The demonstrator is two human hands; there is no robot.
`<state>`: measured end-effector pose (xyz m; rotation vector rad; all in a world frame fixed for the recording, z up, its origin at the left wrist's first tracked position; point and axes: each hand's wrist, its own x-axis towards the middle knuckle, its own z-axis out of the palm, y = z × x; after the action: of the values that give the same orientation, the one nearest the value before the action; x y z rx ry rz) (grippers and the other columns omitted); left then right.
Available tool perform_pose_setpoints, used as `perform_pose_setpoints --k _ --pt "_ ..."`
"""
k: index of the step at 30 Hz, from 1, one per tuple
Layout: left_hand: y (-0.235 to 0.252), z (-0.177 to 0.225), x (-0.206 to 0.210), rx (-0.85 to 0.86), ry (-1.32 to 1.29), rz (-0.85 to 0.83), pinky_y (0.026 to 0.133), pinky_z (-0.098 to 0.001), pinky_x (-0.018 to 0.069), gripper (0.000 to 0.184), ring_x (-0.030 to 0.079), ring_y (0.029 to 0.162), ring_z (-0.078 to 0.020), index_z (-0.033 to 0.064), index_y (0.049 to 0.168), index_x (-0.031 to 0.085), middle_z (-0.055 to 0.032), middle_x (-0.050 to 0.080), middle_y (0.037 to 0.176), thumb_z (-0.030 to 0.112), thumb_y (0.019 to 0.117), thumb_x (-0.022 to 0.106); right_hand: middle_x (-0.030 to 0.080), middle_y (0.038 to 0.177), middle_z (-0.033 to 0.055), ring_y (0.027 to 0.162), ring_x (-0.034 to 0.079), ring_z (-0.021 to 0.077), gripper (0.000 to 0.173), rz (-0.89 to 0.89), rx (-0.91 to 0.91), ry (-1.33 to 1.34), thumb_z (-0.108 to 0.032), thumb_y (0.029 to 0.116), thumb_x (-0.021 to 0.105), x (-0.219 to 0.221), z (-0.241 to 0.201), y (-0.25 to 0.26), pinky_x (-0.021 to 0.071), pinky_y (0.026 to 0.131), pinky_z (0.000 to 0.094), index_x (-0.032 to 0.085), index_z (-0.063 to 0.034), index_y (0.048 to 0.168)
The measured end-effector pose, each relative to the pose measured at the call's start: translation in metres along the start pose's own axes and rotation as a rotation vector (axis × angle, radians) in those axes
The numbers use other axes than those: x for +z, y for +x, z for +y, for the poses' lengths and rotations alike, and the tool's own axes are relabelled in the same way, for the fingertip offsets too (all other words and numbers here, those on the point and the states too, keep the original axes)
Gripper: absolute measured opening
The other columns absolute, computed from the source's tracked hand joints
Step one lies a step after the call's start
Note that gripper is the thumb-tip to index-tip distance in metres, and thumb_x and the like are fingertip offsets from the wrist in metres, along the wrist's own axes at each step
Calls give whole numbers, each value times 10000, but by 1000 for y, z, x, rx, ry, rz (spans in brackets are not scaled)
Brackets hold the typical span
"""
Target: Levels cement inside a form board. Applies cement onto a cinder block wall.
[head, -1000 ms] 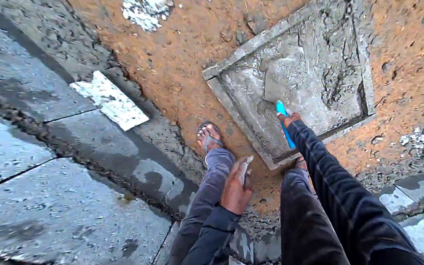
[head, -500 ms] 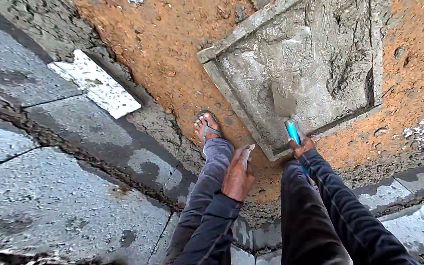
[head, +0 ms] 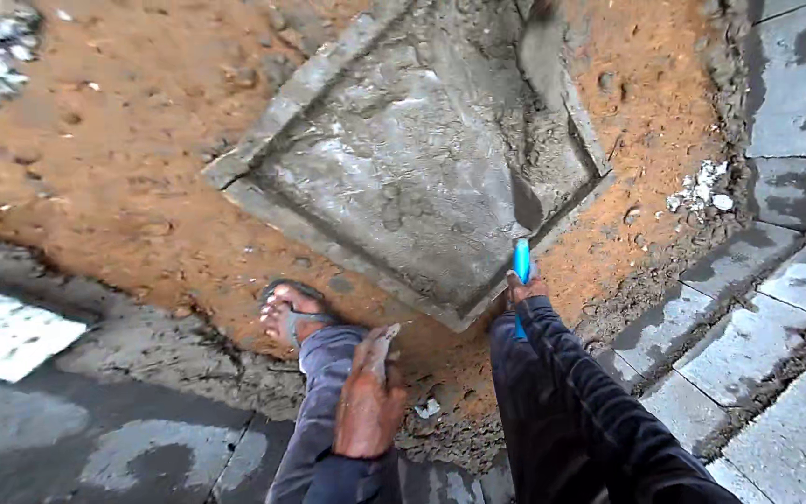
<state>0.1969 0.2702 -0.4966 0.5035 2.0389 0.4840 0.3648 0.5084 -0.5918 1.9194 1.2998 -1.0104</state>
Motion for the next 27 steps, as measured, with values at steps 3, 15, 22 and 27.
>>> perform_pose_setpoints --k 3,15,22,27 --pt "0 4 4 28 0 -23 999 -507 551 430 654 1201 -330 27 1390 593 -208 590 1413 83 977 485 642 1301 270 1199 637 369 501 35 142 254 -331 1064 584 -40 3 23 491 1060 528 531 10 1428" --pt "0 9 30 56 83 -80 1018 -481 547 412 655 1210 -308 43 1365 622 -191 596 1414 89 977 489 648 1316 260 1195 658 384 618 -74 -164 -11 -380 1050 577 -2 -53 90 521 1030 566 413 -42 1541" --pt "-2 14 39 12 62 -83 963 -472 578 422 690 1128 -284 64 1374 622 -163 595 1422 66 972 491 661 1281 271 1217 635 424 597 50 -61 -154 -424 1043 585 -51 32 78 489 1046 609 477 -48 1495" --pt "-3 17 40 2 60 -91 976 -450 580 429 683 1164 -270 80 1387 615 -155 592 1429 54 976 495 637 1341 267 1276 611 401 624 -16 -43 -204 -408 1043 591 -27 33 76 464 1097 567 446 -32 1520"
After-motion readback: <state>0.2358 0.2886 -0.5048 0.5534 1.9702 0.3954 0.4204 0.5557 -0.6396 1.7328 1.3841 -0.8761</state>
